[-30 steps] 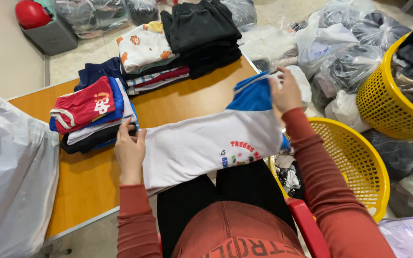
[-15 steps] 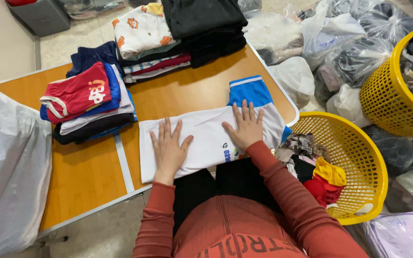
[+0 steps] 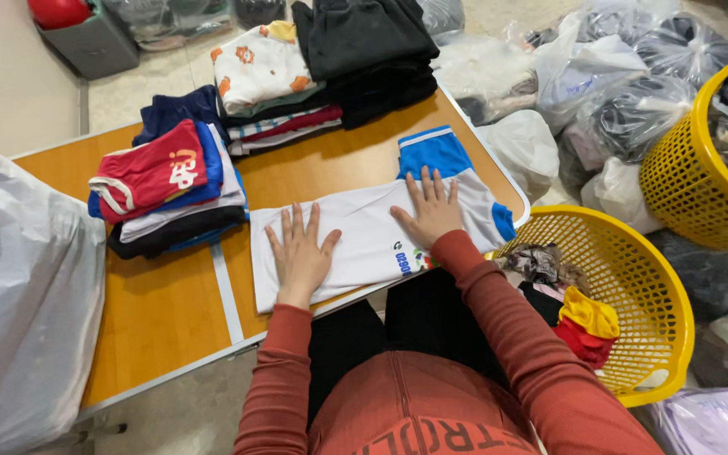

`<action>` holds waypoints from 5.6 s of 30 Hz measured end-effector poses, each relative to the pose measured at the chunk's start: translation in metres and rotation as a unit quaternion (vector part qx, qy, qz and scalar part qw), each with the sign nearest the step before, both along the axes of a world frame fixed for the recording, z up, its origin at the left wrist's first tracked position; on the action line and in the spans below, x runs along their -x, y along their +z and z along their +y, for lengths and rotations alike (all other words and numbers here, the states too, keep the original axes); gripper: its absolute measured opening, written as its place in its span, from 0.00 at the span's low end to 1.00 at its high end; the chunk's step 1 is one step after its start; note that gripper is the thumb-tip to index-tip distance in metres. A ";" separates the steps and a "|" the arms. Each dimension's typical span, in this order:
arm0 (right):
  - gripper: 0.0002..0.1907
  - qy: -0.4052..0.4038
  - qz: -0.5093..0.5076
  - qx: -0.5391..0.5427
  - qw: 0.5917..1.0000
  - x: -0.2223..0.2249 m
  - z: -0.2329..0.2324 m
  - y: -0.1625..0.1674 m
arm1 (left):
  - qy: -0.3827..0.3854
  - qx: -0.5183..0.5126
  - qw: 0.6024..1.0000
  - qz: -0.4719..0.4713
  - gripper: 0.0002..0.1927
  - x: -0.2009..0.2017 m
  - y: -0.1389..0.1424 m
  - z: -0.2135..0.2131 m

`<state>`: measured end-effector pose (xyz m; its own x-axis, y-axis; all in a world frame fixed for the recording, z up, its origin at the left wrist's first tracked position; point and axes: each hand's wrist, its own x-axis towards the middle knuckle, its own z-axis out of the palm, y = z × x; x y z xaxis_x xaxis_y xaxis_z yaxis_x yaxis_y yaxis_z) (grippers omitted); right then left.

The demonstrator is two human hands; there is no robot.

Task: The person folds a black pair of pants and a white and blue t-shirt on a wooden table. The person places the folded items into a stack on the table.

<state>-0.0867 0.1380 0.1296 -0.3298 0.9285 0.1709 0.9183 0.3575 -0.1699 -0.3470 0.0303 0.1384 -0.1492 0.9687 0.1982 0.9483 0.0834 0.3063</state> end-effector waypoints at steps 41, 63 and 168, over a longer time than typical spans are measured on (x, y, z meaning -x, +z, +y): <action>0.44 0.008 -0.027 -0.019 0.999 -0.072 0.006 -0.002 | -0.079 0.008 0.997 0.015 0.39 -0.088 0.020 0.012; 0.44 0.000 -0.028 0.012 1.000 -0.071 0.005 -0.001 | 0.004 0.029 1.000 0.003 0.43 -0.046 0.008 0.005; 0.09 0.137 0.464 0.038 0.875 -0.109 0.003 0.003 | -0.249 -0.183 0.951 -0.027 0.48 -0.140 0.040 0.056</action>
<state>0.0222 0.1412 0.1327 -0.2938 0.8565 0.4245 0.2551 0.4982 -0.8287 -0.2067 0.0861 0.1783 0.2900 0.7900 0.5401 0.8242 -0.4930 0.2786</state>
